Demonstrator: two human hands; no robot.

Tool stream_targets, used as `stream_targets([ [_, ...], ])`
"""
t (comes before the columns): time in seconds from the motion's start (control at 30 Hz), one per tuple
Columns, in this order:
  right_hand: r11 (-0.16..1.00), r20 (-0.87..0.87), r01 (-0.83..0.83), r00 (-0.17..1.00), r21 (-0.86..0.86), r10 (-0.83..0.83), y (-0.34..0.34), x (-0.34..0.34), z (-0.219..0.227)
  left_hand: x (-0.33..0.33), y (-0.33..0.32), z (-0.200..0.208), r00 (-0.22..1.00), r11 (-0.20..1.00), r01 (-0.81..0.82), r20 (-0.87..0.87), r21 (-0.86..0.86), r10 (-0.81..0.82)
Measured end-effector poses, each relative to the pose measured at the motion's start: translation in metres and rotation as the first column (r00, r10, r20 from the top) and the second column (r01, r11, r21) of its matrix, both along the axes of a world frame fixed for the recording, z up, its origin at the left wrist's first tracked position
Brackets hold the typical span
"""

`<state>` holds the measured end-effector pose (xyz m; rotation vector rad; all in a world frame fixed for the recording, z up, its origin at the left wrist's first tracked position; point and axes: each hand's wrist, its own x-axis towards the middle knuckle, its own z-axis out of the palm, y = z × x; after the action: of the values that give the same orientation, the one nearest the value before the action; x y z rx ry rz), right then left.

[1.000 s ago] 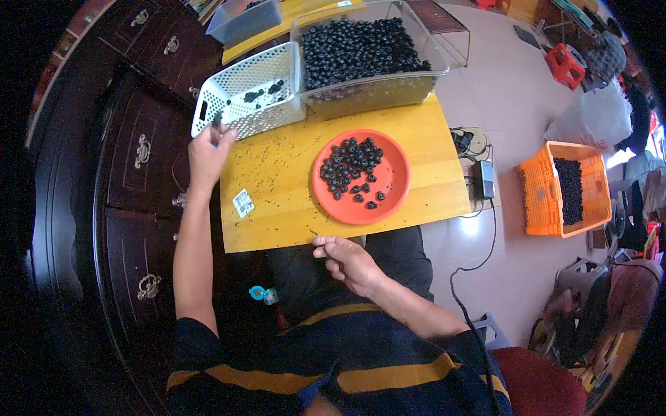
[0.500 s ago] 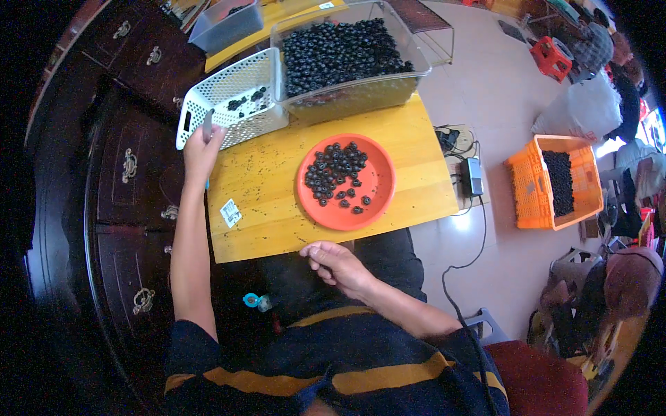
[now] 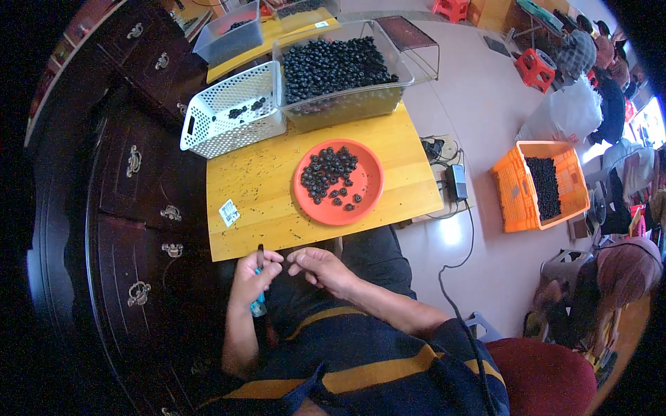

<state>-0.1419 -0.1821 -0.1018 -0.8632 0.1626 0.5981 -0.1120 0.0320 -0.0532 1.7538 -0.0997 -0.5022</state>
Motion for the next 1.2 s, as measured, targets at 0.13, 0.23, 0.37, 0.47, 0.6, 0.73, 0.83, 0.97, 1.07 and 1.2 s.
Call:
stream_targets([
  [0.13, 0.996, 0.035, -0.089, 0.995, -0.018, 0.090, 0.009, -0.005, 0.002, -0.035, 0.006, -0.006, 0.996, 0.999, 0.023, 0.091, -0.037, -0.020],
  [0.23, 0.983, 0.050, -0.185, 0.981, -0.017, 0.185, 0.011, -0.008, 0.010, -0.048, 0.010, -0.005, 0.998, 0.993, 0.020, 0.055, -0.117, -0.013],
  [0.37, 0.931, 0.105, -0.353, 0.933, 0.092, 0.343, 0.011, -0.011, 0.013, -0.051, 0.013, -0.006, 0.998, 0.974, 0.061, -0.001, -0.216, -0.063],
  [0.47, 0.895, 0.160, -0.412, 0.908, 0.169, 0.388, 0.014, -0.015, 0.014, -0.055, 0.009, 0.000, 0.992, 0.948, 0.120, -0.003, -0.293, -0.127],
  [0.6, 0.878, 0.189, -0.424, 0.902, 0.220, 0.388, 0.004, -0.014, 0.029, -0.053, 0.000, -0.002, 0.983, 0.937, 0.178, 0.013, -0.302, -0.183],
  [0.73, 0.900, 0.139, -0.395, 0.917, 0.187, 0.374, 0.000, -0.012, 0.022, -0.053, -0.010, -0.004, 0.986, 0.969, 0.079, 0.164, -0.234, -0.040],
  [0.83, 0.944, 0.063, -0.308, 0.951, 0.116, 0.302, -0.001, -0.007, 0.018, -0.047, -0.026, -0.011, 0.951, 0.962, -0.086, 0.266, -0.261, 0.157],
  [0.97, 0.949, -0.044, -0.233, 0.968, 0.211, 0.247, -0.001, -0.005, 0.014, -0.045, -0.027, -0.002, 0.876, 0.991, -0.131, 0.469, 0.015, 0.108],
  [1.07, 0.936, -0.086, -0.210, 0.966, 0.283, 0.242, 0.001, -0.004, 0.014, -0.044, -0.031, -0.005, 0.848, 0.982, -0.186, 0.501, -0.027, 0.174],
  [1.2, 0.923, -0.104, -0.161, 0.972, 0.349, 0.209, 0.005, -0.006, 0.017, -0.047, -0.043, -0.009, 0.693, 0.952, -0.294, 0.668, -0.085, 0.273],
])
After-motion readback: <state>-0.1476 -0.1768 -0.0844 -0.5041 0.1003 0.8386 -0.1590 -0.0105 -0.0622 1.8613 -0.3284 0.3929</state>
